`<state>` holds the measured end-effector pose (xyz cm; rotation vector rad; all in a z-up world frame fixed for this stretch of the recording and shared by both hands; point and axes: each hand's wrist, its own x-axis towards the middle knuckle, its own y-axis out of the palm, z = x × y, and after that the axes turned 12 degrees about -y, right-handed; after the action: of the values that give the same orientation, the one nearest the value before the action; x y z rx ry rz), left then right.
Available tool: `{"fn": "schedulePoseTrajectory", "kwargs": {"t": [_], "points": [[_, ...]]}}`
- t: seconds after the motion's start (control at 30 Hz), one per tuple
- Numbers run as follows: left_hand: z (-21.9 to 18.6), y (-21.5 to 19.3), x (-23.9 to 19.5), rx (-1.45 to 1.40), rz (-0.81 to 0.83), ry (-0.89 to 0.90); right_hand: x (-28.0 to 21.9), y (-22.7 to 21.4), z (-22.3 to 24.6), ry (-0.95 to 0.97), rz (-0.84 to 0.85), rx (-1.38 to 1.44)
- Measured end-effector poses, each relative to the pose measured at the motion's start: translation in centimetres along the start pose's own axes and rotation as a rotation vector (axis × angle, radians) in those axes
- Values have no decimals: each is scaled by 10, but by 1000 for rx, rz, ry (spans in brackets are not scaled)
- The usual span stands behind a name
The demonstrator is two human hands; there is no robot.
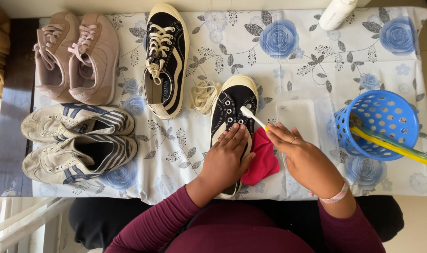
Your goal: The person removes the laces from a black canvas sneaker, then uses a toothbrush to scrub the shoe's eyelet area and upper fabric. The removed laces are placed on the table, and the shoe remains on the table after scrubbing.
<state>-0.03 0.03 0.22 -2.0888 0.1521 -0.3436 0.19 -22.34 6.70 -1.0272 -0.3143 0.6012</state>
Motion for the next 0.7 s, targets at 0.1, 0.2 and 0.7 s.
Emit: {"fn": "schedulePoseTrajectory", "kwargs": {"t": [0.1,0.2,0.7], "points": [[0,0,0,4,-3,5,-1,-6,7,11,25,57],[1,0,0,-6,4,2,-6,-11,4,39,24,37],[-33,-22,5,153,270,-46,-28,-11,11,127,-255,181]]}}
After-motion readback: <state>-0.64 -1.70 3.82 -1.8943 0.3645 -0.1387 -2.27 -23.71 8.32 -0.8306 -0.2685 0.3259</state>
